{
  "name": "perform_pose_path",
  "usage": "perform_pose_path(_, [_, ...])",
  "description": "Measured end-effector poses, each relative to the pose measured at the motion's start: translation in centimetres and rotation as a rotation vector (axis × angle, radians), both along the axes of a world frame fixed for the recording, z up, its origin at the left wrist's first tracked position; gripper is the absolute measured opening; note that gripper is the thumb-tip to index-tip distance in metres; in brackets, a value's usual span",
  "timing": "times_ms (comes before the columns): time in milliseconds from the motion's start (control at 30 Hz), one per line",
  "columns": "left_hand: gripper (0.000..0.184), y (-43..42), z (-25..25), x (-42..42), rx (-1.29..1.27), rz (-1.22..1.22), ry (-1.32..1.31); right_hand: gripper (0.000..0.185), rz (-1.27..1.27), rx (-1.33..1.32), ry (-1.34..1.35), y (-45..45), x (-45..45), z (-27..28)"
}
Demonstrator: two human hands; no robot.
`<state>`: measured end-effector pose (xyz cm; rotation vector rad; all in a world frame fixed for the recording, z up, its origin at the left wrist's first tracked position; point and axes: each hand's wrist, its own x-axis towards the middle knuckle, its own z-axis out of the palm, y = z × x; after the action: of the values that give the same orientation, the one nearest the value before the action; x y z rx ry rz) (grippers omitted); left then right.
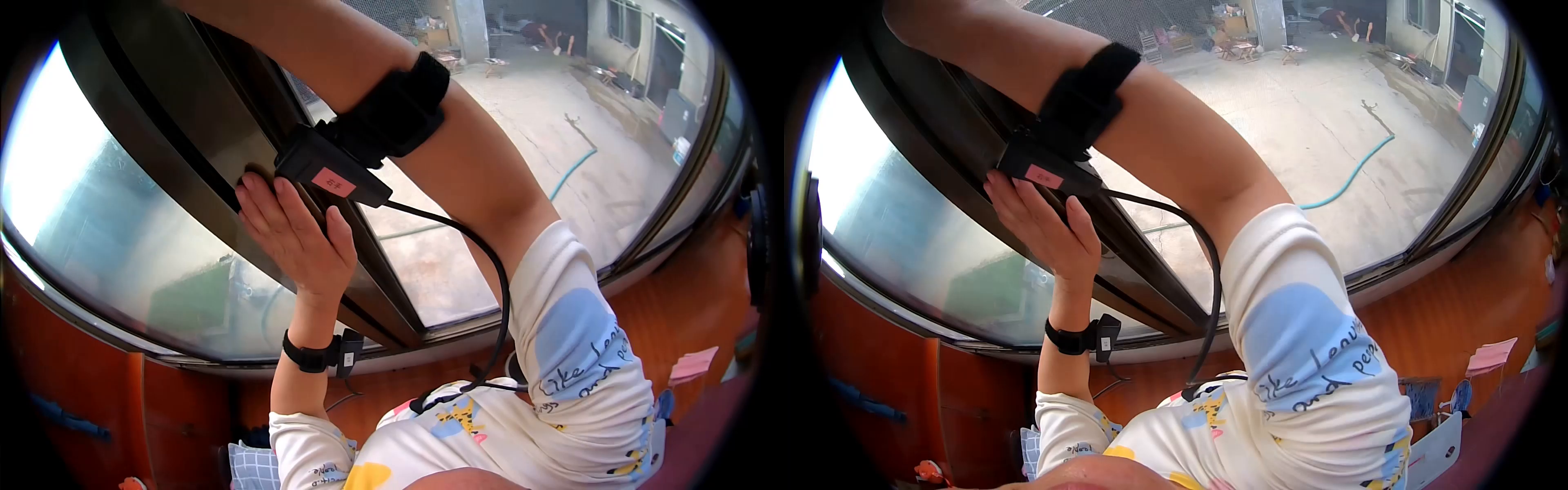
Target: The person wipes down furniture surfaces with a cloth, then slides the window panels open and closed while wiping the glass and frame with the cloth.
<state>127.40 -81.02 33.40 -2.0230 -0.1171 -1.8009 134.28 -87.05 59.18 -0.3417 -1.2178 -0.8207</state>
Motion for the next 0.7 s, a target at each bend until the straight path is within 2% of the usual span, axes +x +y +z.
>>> perform_pose_path(33, [0.059, -0.1, 0.0, 0.0, -0.012, -0.005, 0.007, 0.029, 0.024, -0.011, -0.011, -0.6, 0.1, -1.8])
perform_pose_path(67, [0.06, -0.2, 0.2, -0.1, -0.026, -0.032, 0.013, 0.028, 0.059, -0.149, 0.024, -0.7, 0.2, -3.3])
perform_pose_path(133, [0.063, 0.0, 0.3, -0.1, -0.024, -0.023, 0.021, 0.021, -0.074, -0.237, 0.094, 0.2, 0.6, -7.3])
perform_pose_path(167, [0.063, 0.0, 0.3, 0.0, -0.032, -0.027, 0.024, 0.021, -0.243, -0.182, 0.123, 1.1, 0.8, -9.9])
perform_pose_path(233, [0.064, -0.1, 0.2, 0.1, -0.039, -0.161, -0.039, 0.026, -0.193, -0.175, 0.146, 0.1, 0.3, -14.9])
perform_pose_path(367, [0.06, 0.1, -0.2, -0.4, -0.044, -0.294, -0.009, 0.036, -0.036, -0.522, 0.241, -2.5, -0.2, -24.0])
perform_pose_path(433, [0.059, 0.1, -0.2, -0.5, -0.061, -0.3, 0.0, 0.034, -0.061, -0.657, 0.311, -4.2, -0.9, -27.2])
perform_pose_path(500, [0.059, 0.5, -0.3, -0.6, -0.041, -0.297, 0.045, 0.033, -0.093, -0.926, 0.37, -6.6, -0.3, -29.7])
perform_pose_path(567, [0.06, 0.5, -0.9, -1.0, -0.05, -0.306, 0.045, 0.029, -0.084, -1.005, 0.602, -8.9, 0.4, -31.0])
perform_pose_path(633, [0.062, -0.9, -1.6, -3.1, -0.138, -0.47, 0.098, 0.028, 0.189, -0.802, 0.75, -11.2, 0.2, -31.1])
perform_pose_path(700, [0.067, -3.2, -3.2, -5.1, -0.389, -0.698, 0.25, 0.027, 0.555, -0.913, 0.826, -13.9, -1.5, -29.7])
